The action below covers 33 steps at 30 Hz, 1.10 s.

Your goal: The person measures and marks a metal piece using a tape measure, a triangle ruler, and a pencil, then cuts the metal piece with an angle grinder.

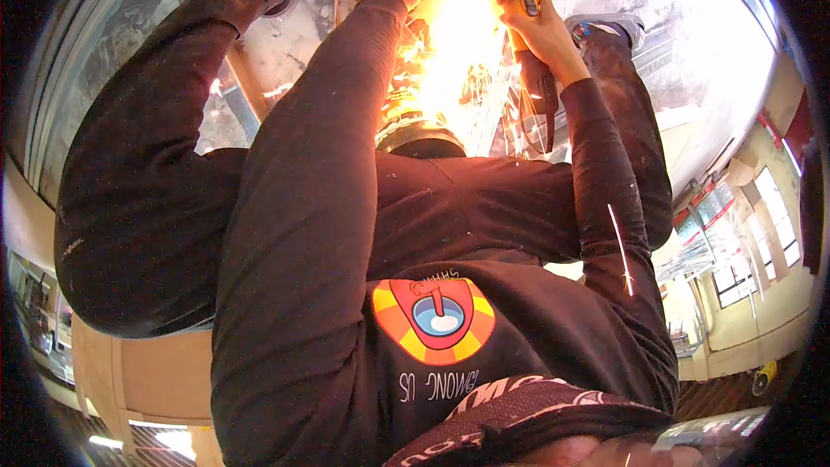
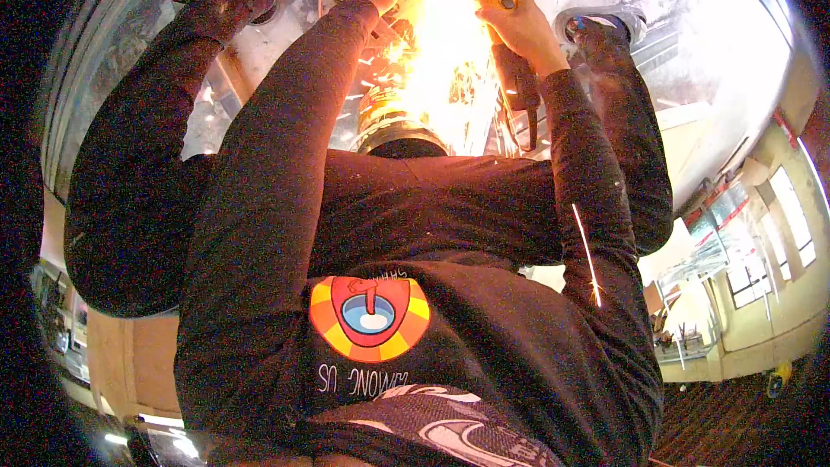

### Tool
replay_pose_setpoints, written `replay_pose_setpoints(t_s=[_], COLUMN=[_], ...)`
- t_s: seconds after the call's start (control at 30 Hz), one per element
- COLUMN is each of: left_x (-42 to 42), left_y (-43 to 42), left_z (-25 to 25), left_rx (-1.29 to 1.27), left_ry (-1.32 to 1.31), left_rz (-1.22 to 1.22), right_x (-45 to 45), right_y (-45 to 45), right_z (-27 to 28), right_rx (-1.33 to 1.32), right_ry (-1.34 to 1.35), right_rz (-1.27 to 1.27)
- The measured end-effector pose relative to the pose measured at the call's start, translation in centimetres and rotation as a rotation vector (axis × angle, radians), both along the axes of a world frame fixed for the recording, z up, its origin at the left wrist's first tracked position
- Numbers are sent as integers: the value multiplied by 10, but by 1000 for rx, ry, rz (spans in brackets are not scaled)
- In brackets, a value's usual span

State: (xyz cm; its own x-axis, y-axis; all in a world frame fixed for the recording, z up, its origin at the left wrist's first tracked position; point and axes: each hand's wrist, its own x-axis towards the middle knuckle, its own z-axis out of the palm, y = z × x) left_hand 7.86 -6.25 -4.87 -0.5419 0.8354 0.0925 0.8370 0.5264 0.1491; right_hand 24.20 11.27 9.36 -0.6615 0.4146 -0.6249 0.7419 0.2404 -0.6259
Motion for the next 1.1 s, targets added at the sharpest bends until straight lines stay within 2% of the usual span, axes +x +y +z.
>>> replay_pose_setpoints(t_s=[0.1, 0.2, 0.57, 0.67, 0.83, 0.97, 1.03, 1.1], left_x=[-2, -2, -1, -5, -3, -2, -1, -1], left_y=[3, 1, 2, 2, 2, 1, 1, 1], left_z=[1, 8, 8, 28, 20, 17, 17, 17], left_rx=[15, 31, 23, -63, -11, -29, -28, -27], left_ry=[-33, -51, -77, -136, -125, -119, -91, -65], left_rz=[10, 23, 38, -5, 16, 13, 13, 13], right_x=[2, 12, 12, 7, 8, 10, 12, 11], right_y=[2, 7, 8, 5, 8, 10, 15, 20], right_z=[0, -8, -11, -5, -9, -16, -25, -32], right_rx=[-83, -63, -5, -133, -45, -108, 54, 56], right_ry=[55, 26, 14, 58, 45, 29, 60, 66], right_rz=[4, -55, 20, -75, -5, -41, 67, 69])
